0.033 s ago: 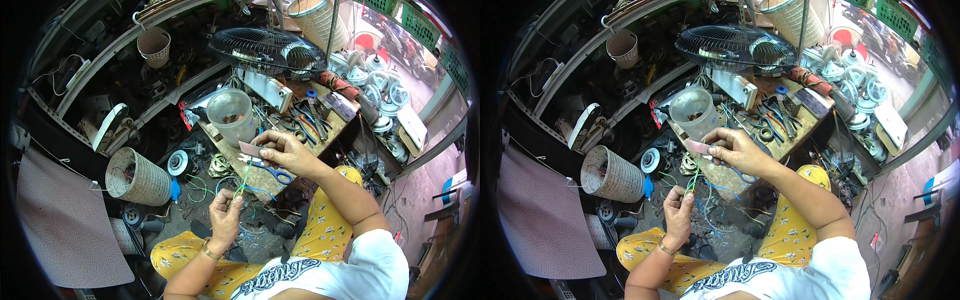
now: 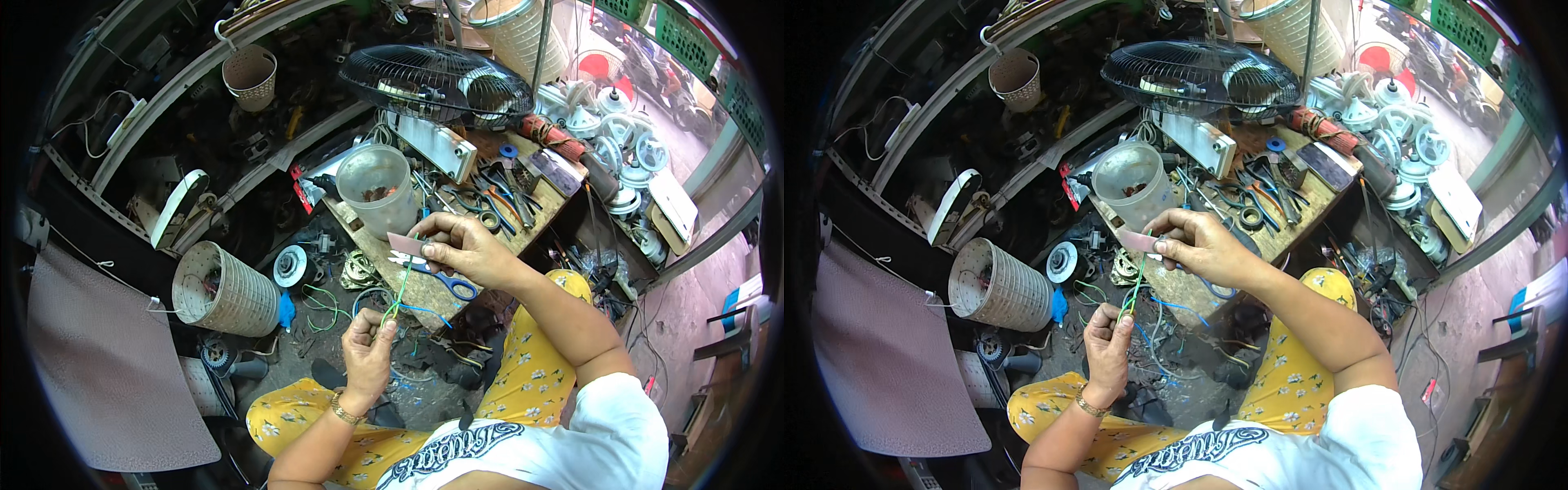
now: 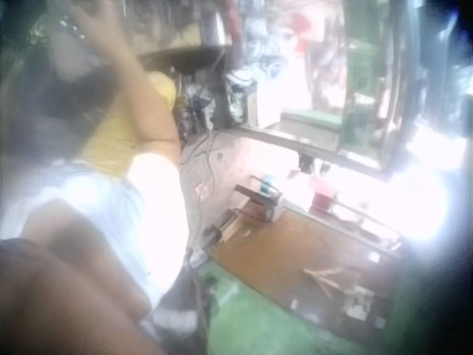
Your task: The person strips insulation from wires with pliers, twists wires together by hand, and applies electrical tape to secure the connections on several power cords.
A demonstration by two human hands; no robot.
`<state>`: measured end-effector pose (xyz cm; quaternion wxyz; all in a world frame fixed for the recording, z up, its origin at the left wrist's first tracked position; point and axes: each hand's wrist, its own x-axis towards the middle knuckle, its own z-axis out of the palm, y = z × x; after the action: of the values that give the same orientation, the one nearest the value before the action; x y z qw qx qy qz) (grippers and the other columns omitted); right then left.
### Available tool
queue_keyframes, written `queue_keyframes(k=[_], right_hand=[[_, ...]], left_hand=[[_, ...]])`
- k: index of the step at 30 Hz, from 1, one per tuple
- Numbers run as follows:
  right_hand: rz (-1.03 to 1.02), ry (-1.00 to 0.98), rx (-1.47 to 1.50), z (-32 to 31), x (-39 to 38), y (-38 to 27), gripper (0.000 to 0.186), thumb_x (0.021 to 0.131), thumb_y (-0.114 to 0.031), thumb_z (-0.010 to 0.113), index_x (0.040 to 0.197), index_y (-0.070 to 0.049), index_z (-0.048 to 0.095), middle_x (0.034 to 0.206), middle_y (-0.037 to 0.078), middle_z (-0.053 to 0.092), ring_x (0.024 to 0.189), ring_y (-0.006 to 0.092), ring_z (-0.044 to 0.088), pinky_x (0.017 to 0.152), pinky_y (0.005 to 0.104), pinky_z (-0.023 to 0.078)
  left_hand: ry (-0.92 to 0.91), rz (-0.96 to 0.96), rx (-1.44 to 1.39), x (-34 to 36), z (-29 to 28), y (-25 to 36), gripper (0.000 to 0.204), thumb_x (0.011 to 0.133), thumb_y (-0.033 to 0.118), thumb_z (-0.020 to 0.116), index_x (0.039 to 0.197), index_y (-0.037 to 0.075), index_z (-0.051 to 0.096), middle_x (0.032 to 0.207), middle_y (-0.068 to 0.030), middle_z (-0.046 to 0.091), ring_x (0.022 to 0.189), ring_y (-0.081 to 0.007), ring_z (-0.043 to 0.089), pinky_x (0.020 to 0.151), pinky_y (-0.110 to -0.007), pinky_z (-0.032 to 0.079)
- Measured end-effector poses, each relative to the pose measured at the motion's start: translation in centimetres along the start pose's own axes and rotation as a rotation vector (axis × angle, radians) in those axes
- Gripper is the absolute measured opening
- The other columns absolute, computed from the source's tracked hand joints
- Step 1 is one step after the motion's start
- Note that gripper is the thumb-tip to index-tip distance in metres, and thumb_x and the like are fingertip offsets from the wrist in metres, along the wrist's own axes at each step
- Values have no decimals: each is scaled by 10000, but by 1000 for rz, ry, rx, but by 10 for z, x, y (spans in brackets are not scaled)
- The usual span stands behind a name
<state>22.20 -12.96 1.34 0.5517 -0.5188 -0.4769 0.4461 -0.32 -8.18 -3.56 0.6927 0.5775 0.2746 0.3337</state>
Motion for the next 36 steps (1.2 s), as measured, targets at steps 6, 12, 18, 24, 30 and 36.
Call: queue_keyframes(k=[6,12,18,24,30,36], right_hand=[[4,47,-42,3,1,7,203,923,-162,580,1067,-18,570,758,-16,597,656,30,536,558,195,421],[-90,63,8,1,3,12,206,912,-143,595,1053,8,578,768,0,597,684,54,549,588,204,431],[-3,57,31,-9,-1,2,191,909,-125,601,1037,15,624,796,0,623,687,46,557,598,201,449],[-97,445,46,-41,6,-4,200,916,-177,600,1019,-6,617,738,30,625,616,75,584,555,211,482],[20,165,154,-21,-4,1,413,890,-252,631,1228,-55,501,710,24,595,611,89,571,538,223,458],[164,-198,246,32,-7,14,313,920,-247,598,1149,-46,524,748,-6,584,659,57,556,539,201,426]], left_hand=[[-5,60,50,1,4,-2,135,913,83,608,819,57,515,680,77,460,605,1,354,524,-179,277],[-20,73,56,-2,3,-2,136,912,93,612,819,54,521,687,74,470,608,1,359,530,-171,282],[-35,35,5,-3,1,4,139,913,105,613,824,52,521,697,71,484,616,5,364,533,-170,287],[-93,39,-8,-10,1,3,148,918,122,609,818,70,514,681,81,473,601,5,352,526,-166,274],[57,-71,-207,-2,-2,-6,142,926,208,594,881,91,528,596,83,385,485,-9,292,433,-185,214],[-19,-104,-226,11,9,-2,117,962,212,529,990,104,493,602,83,350,475,-13,275,428,-181,231]])
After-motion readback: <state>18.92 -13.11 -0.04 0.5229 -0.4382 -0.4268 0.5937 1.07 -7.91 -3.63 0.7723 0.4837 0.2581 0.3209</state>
